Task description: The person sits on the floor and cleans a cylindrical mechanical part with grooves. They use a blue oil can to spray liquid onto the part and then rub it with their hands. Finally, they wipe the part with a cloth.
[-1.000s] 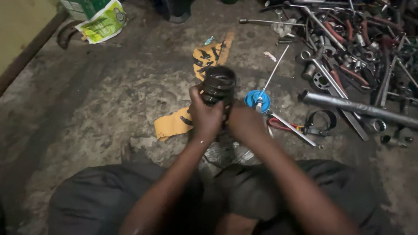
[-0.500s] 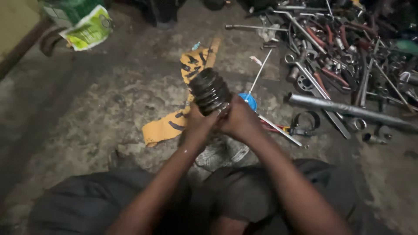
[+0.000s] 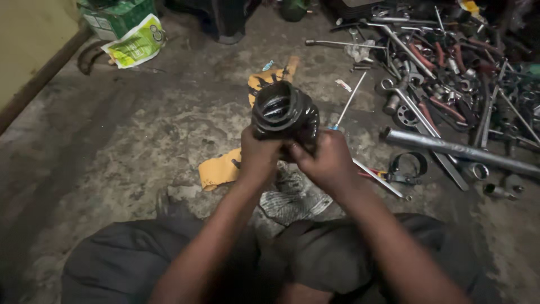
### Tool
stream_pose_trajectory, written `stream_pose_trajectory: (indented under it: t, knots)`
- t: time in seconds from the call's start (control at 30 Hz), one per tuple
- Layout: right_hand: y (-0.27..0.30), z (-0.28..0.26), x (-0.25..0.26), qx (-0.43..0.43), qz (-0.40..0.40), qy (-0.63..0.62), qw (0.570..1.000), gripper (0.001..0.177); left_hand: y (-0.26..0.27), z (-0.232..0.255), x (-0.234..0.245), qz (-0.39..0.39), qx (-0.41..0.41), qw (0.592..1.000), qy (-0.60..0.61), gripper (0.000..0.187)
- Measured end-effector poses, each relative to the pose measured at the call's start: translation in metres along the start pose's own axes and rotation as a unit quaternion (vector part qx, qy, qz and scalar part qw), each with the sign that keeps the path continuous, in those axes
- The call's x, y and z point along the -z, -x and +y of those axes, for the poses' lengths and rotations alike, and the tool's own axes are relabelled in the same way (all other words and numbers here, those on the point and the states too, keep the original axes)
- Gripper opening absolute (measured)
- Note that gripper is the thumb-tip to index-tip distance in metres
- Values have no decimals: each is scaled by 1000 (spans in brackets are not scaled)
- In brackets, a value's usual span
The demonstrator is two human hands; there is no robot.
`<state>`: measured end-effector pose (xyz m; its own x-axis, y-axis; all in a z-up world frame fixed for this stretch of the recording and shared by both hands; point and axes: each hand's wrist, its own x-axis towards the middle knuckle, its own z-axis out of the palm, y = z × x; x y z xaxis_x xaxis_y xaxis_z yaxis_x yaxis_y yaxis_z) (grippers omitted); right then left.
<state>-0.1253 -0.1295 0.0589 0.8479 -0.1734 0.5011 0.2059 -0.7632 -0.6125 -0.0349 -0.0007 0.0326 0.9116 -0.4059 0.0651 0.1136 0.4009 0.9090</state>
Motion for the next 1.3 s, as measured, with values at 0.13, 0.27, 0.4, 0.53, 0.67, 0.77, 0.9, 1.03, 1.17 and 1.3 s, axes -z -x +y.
stream_pose_trajectory:
  t: [0.13,0.27,0.4,0.53,0.67,0.77,0.9,1.03,1.17,1.3]
  knots:
    - [3,-3,-13,83,116,138,980,20,-9,-3,3,41,-71,995,-63,16]
    - [5,-8,-11,77,111,201,970,19,-16,-11,17,99,-63,982,-151,18]
    - [11,-31,-10,21,25,199,980,28,-17,-21,15,120,-51,980,-149,19]
    - [18,-41,-9,2,1,315,949,63,-21,-17,24,172,-44,975,-133,22]
    - [16,-34,-28,46,-2,340,939,68,-19,-21,14,180,-105,961,-183,26]
    - [1,-17,-33,14,-43,359,932,70,-17,-28,12,169,-157,949,-214,30]
    - [4,-10,-60,-50,-105,339,933,81,-22,-40,21,180,-153,937,-257,29]
    - [2,8,-92,-67,-60,395,914,51,-27,-62,31,174,-147,931,-286,28]
    - [-20,28,-86,-151,-168,386,894,59,-30,-74,38,167,-123,932,-298,26]
    - [7,13,-92,-85,-103,355,925,75,-38,-81,42,143,-124,958,-216,38]
